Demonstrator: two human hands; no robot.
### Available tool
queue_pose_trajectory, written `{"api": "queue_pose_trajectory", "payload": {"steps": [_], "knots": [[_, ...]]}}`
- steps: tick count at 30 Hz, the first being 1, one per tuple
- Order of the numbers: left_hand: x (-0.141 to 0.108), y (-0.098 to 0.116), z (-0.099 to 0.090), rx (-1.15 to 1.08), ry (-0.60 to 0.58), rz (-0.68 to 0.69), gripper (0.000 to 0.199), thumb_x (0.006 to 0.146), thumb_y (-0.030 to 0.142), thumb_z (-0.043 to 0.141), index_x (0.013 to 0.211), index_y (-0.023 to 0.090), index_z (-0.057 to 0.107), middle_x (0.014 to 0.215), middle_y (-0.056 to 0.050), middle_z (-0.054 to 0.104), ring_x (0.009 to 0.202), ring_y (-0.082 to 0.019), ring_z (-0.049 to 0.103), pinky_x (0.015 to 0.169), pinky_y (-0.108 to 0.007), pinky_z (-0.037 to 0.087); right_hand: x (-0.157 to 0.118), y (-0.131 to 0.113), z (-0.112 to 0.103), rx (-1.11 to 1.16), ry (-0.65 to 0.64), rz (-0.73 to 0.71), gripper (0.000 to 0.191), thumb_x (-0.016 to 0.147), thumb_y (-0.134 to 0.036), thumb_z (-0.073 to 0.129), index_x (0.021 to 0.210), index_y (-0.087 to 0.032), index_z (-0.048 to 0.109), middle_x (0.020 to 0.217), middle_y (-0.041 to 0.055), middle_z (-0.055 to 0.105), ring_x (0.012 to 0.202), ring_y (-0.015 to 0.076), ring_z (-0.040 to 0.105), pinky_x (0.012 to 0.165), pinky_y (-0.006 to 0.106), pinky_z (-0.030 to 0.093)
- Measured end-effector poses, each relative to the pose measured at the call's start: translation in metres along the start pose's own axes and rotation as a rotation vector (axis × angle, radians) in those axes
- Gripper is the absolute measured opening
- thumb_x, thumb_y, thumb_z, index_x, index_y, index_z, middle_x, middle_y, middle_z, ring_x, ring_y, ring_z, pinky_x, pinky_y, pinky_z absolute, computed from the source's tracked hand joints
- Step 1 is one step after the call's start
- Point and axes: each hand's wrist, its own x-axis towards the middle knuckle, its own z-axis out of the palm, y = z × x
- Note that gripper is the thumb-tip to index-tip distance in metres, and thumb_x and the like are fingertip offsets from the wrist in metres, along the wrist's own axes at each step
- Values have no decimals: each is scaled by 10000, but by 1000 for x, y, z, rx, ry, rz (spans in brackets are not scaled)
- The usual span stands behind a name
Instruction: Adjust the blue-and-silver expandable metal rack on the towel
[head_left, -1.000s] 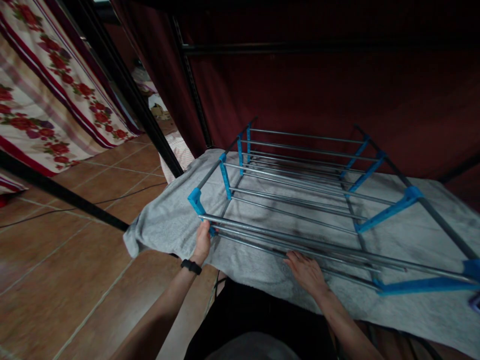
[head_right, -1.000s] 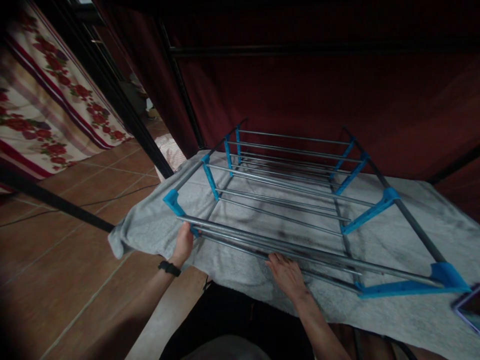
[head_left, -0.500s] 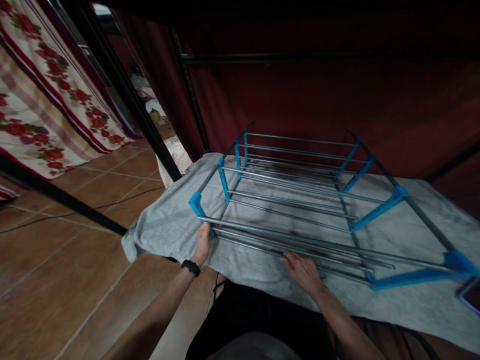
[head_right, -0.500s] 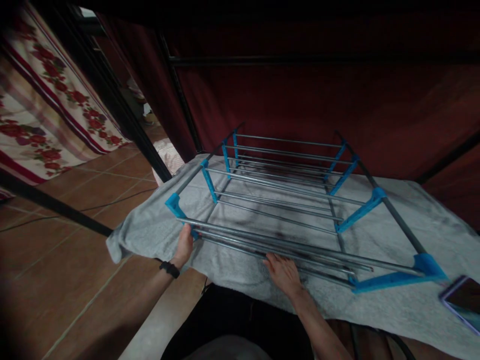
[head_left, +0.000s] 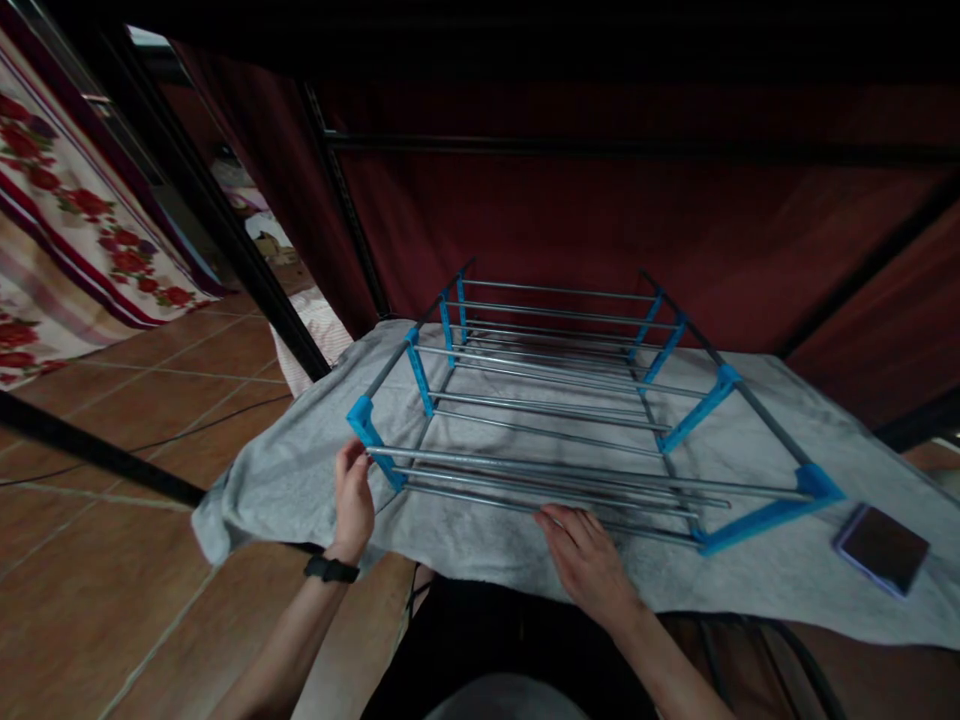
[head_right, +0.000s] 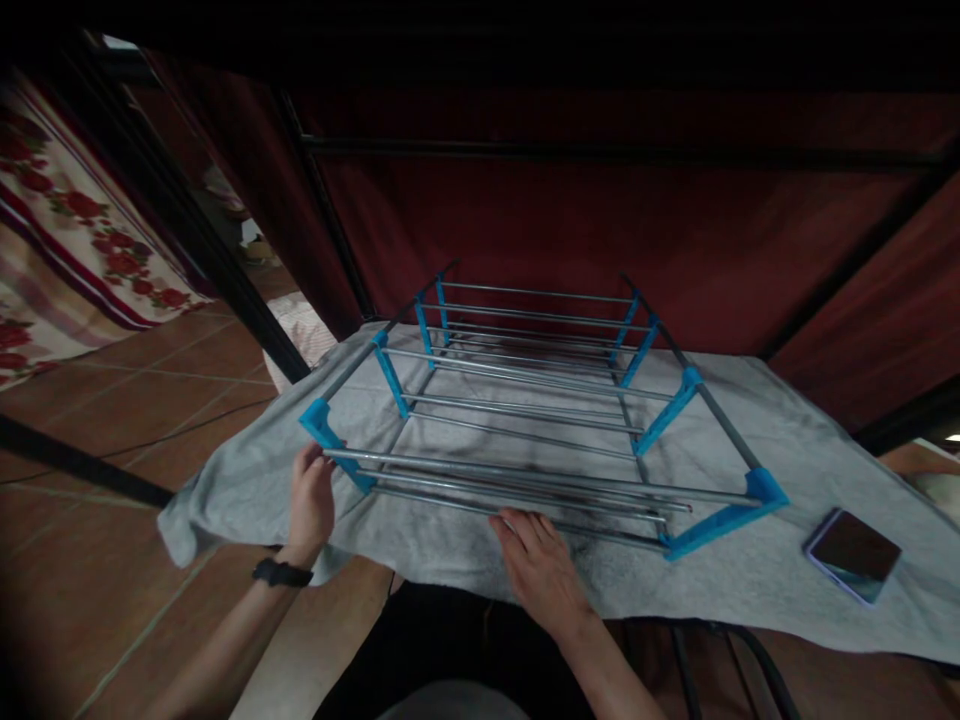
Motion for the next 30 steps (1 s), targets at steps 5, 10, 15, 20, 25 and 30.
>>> {"api": "queue_pose_trajectory", "payload": {"steps": [5, 10, 15, 20, 25, 30], "knots": [[16, 45, 19, -139, -96, 54, 452, 869, 542, 556, 1155, 193, 578, 1021, -68, 658, 912, -201, 630, 832, -316, 477, 57, -11, -31, -66, 149, -39, 383, 941, -118, 463, 1292, -227, 571, 1235, 74, 632, 1168, 202, 537, 1047, 389, 365], [28, 55, 29, -34, -153, 16, 483, 909, 586, 477, 1022, 147, 645, 782, -51, 648, 726, -172, 602, 651, -267, 445, 98, -7, -32, -195, -20, -61, 382, 932, -119, 502, 1307, -181, 545, 1056, 78, 651, 926, 200, 570, 898, 369, 425], [34, 44, 32, -45, -138, 8, 521, 882, 628, 490, 862, 144, 681, 703, -40, 607, 651, -147, 533, 626, -256, 430, 107, -3, -36, -244, -56, -53, 369, 923, -93, 494, 1266, -209, 565, 946, 57, 613, 856, 200, 551, 784, 347, 414], [34, 39, 35, -165, -61, -28, 443, 835, 597, 589, 778, 162, 653, 694, -32, 595, 628, -139, 518, 611, -257, 435, 111, 2, -44, -238, -51, -50, 419, 904, -60, 478, 1286, -214, 549, 962, 64, 605, 865, 210, 548, 786, 355, 404], [31, 42, 39, -242, -66, -60, 421, 832, 598, 601, 743, 186, 587, 585, 11, 517, 554, -121, 471, 550, -240, 397, 117, 8, -45, -247, -52, -24, 403, 925, -81, 469, 1298, -216, 540, 955, 61, 603, 848, 205, 543, 771, 349, 410], [29, 46, 44, -222, -51, -62, 450, 825, 618, 596, 768, 172, 618, 619, 10, 519, 556, -112, 457, 546, -240, 384, 116, 7, -44, -231, -49, -46, 381, 939, -112, 477, 1301, -213, 544, 955, 60, 610, 864, 207, 552, 795, 352, 417]]}}
